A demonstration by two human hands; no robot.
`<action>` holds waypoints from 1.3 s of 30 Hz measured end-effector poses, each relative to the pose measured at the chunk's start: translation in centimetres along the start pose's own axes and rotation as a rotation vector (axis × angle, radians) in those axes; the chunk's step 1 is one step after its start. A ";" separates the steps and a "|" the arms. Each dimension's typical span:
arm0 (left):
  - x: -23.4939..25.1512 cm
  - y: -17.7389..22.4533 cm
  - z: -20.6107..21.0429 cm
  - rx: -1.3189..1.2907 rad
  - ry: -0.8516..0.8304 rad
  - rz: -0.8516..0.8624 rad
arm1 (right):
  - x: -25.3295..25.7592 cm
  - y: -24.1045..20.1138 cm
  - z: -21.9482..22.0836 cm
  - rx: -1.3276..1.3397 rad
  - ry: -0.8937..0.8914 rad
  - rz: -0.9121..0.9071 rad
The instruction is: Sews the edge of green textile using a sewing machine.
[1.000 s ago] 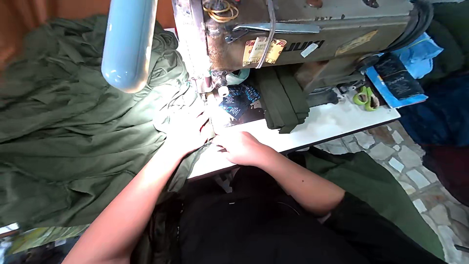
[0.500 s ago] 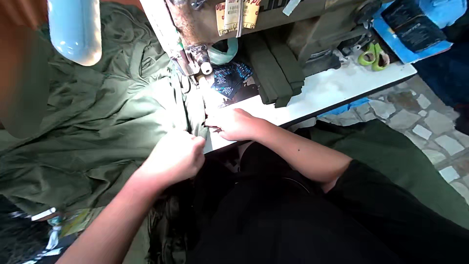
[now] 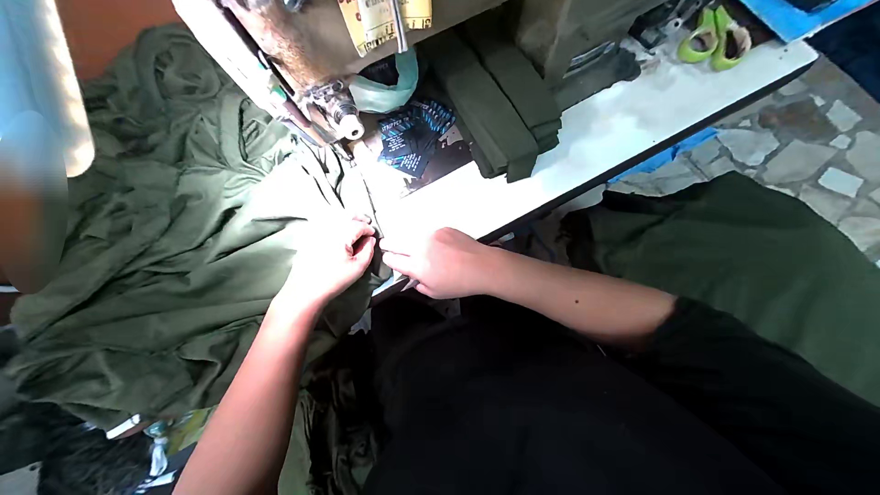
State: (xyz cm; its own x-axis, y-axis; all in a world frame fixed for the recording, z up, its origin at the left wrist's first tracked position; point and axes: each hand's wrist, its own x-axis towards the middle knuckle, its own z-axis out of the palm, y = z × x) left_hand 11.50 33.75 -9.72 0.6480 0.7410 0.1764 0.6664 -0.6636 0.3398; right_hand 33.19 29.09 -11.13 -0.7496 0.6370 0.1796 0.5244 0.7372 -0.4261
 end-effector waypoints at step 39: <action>-1.1 0.5 2.3 0.035 0.141 0.037 | -0.7 -0.6 0.0 -0.049 -0.010 0.142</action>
State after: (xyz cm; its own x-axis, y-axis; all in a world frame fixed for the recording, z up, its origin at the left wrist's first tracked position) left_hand 12.03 32.36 -11.88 0.6160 0.7211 0.3169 0.6570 -0.6924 0.2982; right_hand 33.36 28.21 -10.93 -0.6699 0.7340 0.1118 0.6447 0.6498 -0.4026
